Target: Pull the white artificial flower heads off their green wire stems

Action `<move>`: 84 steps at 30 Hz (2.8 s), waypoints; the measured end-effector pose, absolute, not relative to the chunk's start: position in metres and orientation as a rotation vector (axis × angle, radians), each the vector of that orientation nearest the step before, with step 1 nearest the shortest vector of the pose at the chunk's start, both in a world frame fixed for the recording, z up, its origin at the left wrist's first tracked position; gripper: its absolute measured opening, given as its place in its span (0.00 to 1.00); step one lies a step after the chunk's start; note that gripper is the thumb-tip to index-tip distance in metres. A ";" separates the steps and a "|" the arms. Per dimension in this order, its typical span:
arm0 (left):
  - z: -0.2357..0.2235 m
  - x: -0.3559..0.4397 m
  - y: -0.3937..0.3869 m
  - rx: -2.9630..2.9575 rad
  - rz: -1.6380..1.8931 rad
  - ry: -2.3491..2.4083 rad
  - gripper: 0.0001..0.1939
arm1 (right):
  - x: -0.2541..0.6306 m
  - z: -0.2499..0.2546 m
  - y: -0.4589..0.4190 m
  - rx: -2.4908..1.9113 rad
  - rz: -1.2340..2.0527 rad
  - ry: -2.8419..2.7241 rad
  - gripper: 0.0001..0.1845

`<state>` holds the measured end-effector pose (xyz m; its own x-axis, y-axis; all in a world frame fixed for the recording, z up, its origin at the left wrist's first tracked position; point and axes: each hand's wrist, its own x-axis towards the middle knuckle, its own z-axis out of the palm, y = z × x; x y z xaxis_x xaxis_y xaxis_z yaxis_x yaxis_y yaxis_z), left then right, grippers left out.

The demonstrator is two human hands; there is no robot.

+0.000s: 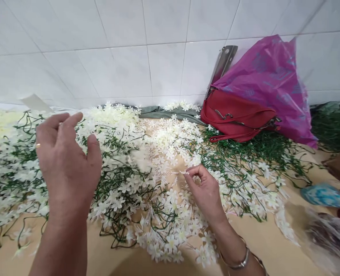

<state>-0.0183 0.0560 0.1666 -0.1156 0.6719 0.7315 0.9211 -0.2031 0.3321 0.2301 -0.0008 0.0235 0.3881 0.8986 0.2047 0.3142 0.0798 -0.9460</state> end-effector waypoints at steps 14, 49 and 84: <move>0.043 0.149 0.114 -3.092 -0.582 -1.341 0.26 | 0.233 0.017 0.002 -1.562 0.595 -1.156 0.08; 0.030 0.084 0.040 -3.238 -0.896 -1.574 0.23 | 0.266 0.000 0.010 -1.556 0.614 -0.930 0.18; 0.069 0.072 0.041 -2.628 -3.324 -2.044 0.09 | 0.271 0.100 -0.011 -1.505 0.614 -1.343 0.06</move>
<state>0.0718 0.0414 0.0688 0.3064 0.9512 -0.0365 -0.4618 0.1820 0.8681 0.2712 -0.0112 0.1000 0.2585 0.9376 0.2325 0.4373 0.1010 -0.8936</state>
